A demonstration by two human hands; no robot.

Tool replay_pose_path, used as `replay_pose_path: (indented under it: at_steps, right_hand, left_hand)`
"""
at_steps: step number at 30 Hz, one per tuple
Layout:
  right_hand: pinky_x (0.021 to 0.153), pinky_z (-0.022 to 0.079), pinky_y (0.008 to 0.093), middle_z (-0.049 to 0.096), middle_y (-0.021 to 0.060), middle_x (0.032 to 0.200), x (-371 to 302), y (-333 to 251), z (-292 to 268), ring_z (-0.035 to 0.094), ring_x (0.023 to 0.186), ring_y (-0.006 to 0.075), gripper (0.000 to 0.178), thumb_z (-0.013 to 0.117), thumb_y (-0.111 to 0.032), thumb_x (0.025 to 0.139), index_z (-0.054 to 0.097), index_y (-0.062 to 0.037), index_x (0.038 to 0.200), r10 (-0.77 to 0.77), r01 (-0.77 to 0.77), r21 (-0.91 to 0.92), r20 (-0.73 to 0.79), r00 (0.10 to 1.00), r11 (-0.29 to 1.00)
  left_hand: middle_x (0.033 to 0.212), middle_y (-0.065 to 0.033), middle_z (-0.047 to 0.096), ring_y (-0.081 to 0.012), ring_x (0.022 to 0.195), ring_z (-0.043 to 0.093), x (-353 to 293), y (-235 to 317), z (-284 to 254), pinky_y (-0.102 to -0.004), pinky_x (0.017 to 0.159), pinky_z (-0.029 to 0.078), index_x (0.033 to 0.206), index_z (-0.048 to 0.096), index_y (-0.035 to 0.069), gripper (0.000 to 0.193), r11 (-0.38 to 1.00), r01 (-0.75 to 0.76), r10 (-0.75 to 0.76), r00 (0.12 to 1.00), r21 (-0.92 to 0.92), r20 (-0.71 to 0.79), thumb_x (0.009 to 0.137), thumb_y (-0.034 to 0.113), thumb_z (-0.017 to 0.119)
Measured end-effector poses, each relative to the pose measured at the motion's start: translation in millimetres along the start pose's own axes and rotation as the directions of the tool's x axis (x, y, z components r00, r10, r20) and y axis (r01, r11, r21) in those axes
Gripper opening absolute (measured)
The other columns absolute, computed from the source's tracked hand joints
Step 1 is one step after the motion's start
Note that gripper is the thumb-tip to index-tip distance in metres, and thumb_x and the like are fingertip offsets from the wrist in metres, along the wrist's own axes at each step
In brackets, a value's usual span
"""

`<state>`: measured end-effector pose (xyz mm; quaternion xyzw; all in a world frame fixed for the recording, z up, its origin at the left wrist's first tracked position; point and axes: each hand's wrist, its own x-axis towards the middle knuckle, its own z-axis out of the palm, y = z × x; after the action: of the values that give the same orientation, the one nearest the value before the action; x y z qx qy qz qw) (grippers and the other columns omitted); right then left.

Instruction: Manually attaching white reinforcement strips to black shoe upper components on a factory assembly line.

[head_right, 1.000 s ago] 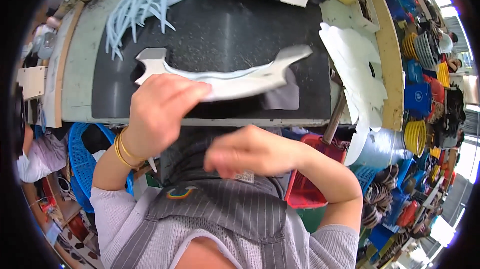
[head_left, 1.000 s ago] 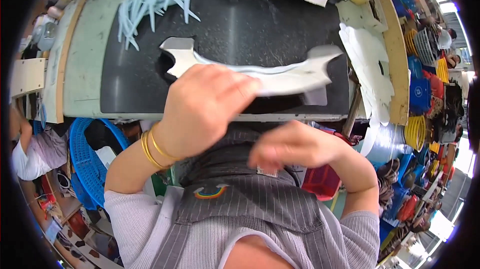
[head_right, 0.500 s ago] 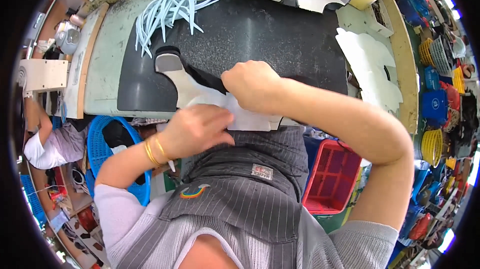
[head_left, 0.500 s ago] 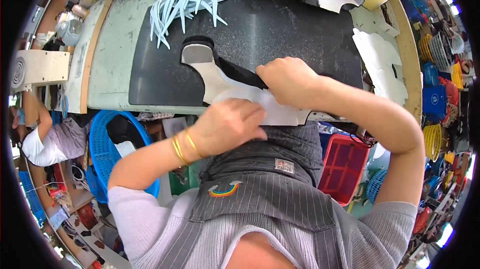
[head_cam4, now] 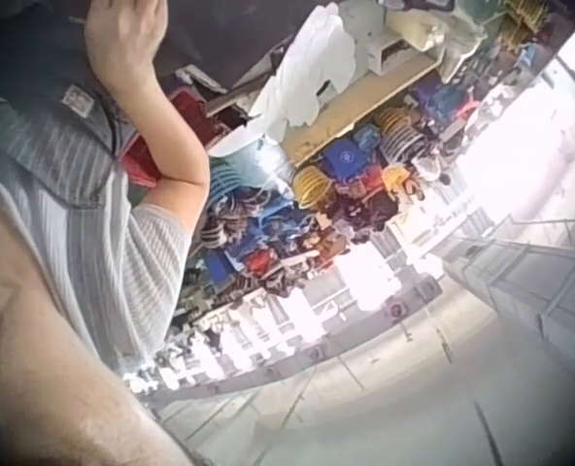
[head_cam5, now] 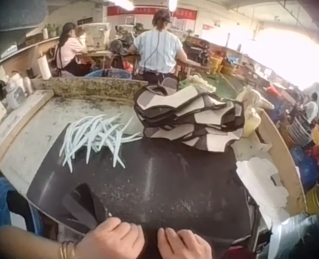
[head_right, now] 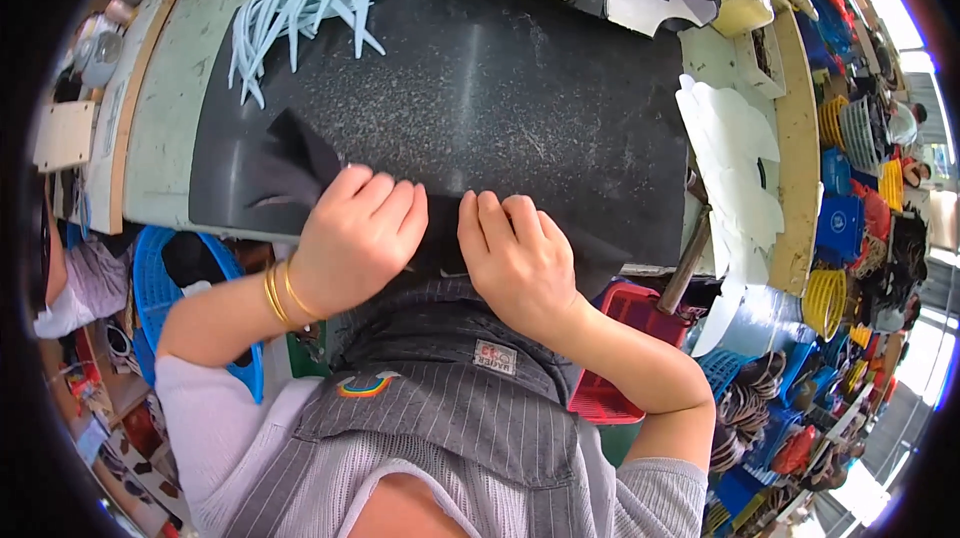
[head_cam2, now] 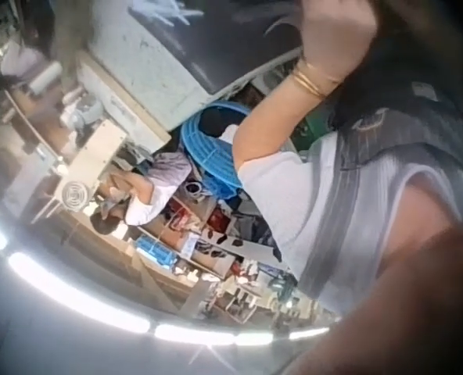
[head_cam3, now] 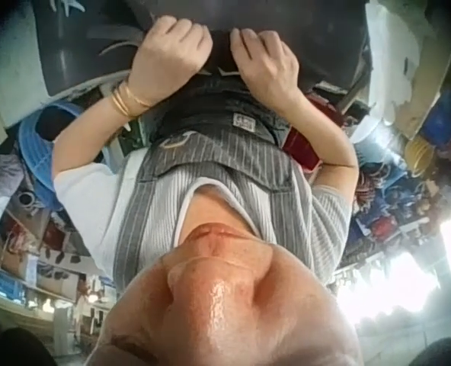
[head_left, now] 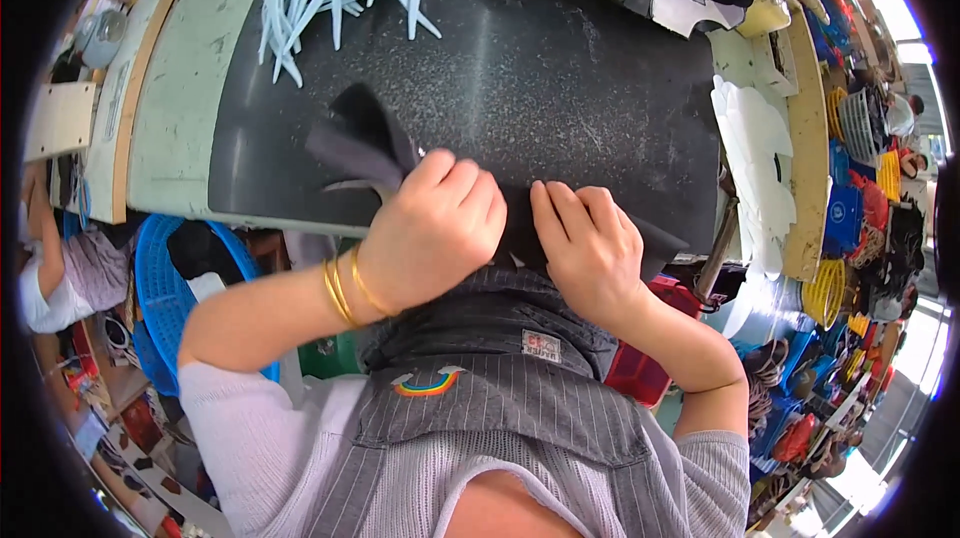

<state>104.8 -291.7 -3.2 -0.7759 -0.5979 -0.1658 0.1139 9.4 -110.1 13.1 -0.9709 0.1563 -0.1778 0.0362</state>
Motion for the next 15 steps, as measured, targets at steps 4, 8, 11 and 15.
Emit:
replay_pose_path:
  at_steps: [4,8,11,15]
  right_hand:
    - [0.067,0.048,0.0275,0.062,0.0091,0.102,-1,6,4,0.056,0.086,0.0188,0.041,0.061,-0.013,0.068,0.067,0.0021,0.106,-0.046,0.048,0.027,-0.052,0.998,0.998]
    - [0.072,0.05,0.0295,0.064,0.0103,0.098,-1,12,9,0.059,0.091,0.0203,0.037,0.062,-0.015,0.067,0.07,0.0027,0.098,-0.148,0.153,0.033,-0.118,0.982,0.988]
    - [0.077,0.053,0.0314,0.065,0.0111,0.094,-1,13,9,0.061,0.092,0.0225,0.038,0.061,-0.015,0.063,0.071,0.0043,0.094,-0.185,0.19,0.054,-0.085,0.979,0.98]
    - [0.079,0.054,0.0319,0.065,0.0119,0.091,1,9,7,0.061,0.09,0.0233,0.041,0.059,-0.014,0.061,0.071,0.0064,0.094,-0.243,0.244,0.029,-0.025,0.97,0.969]
  left_hand:
    - [0.09,-0.006,0.067,-0.0152,0.076,0.057,-15,5,18,-0.0276,0.07,0.044,0.092,0.071,0.001,0.022,1.0,0.018,-0.018,0.984,-0.001,-0.179,0.075,0.013,0.063]
    - [0.095,-0.0064,0.069,-0.0143,0.08,0.058,-20,4,24,-0.0269,0.07,0.043,0.096,0.073,0.003,0.024,0.998,-0.014,0.026,0.983,0.066,-0.184,0.077,0.014,0.063]
    - [0.094,-0.0066,0.07,-0.014,0.08,0.059,-20,2,24,-0.0257,0.07,0.043,0.094,0.074,0.003,0.024,0.994,-0.044,0.059,0.986,0.1,-0.155,0.078,0.016,0.061]
    - [0.091,-0.0071,0.07,-0.014,0.076,0.06,-22,0,25,-0.0248,0.069,0.043,0.092,0.074,0.002,0.023,0.99,-0.083,0.099,0.986,0.112,-0.137,0.079,0.016,0.06]
